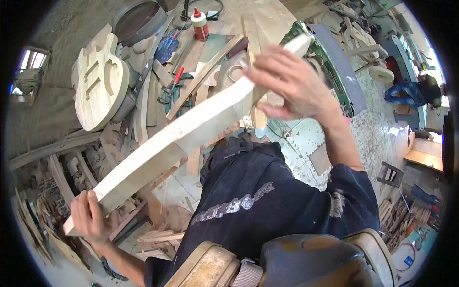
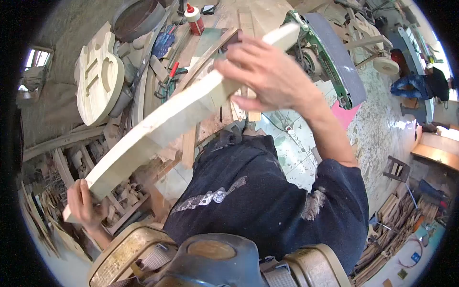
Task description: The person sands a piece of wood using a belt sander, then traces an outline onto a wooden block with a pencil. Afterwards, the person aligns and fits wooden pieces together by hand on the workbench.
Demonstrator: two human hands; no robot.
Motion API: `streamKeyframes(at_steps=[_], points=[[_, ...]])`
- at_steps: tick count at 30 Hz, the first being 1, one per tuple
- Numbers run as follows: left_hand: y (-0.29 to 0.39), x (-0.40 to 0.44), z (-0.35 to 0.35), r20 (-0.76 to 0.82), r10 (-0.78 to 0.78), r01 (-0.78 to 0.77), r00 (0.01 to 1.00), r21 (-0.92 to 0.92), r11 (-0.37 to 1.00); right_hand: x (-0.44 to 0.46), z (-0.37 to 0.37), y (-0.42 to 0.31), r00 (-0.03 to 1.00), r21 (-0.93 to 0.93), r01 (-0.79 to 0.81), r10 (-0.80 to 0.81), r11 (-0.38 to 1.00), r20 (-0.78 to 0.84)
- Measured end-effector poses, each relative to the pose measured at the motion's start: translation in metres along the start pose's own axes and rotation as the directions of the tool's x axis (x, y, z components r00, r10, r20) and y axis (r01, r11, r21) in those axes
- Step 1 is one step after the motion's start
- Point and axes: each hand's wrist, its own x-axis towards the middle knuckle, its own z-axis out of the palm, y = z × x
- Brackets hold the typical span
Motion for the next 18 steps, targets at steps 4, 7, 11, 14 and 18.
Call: streamKeyframes(at_steps=[4,7,11,14,18], points=[[-0.012,0.059,-0.041,-0.011,0.255,-0.252,0.967,0.101,0.962,-0.018,0.041,-0.035,0.994,0.298,-0.066,0.089,0.952,-0.065],[-0.020,0.100,-0.057,0.036,0.358,-0.360,0.933,0.114,0.926,-0.043,0.085,-0.072,0.971,0.380,-0.144,0.205,0.914,-0.123],[-0.032,0.149,-0.047,0.112,0.261,-0.280,0.959,0.229,0.932,-0.070,0.116,-0.094,0.870,0.588,-0.189,0.411,0.787,-0.271],[-0.038,0.169,0.001,-0.298,0.137,-0.139,0.945,0.015,0.990,-0.091,0.121,-0.103,0.728,0.743,-0.364,0.669,0.562,-0.149],[0.001,0.164,0.061,-0.242,-0.232,0.116,0.942,-0.415,0.902,-0.129,0.142,-0.095,0.448,0.647,-0.623,0.879,0.439,-0.164]])
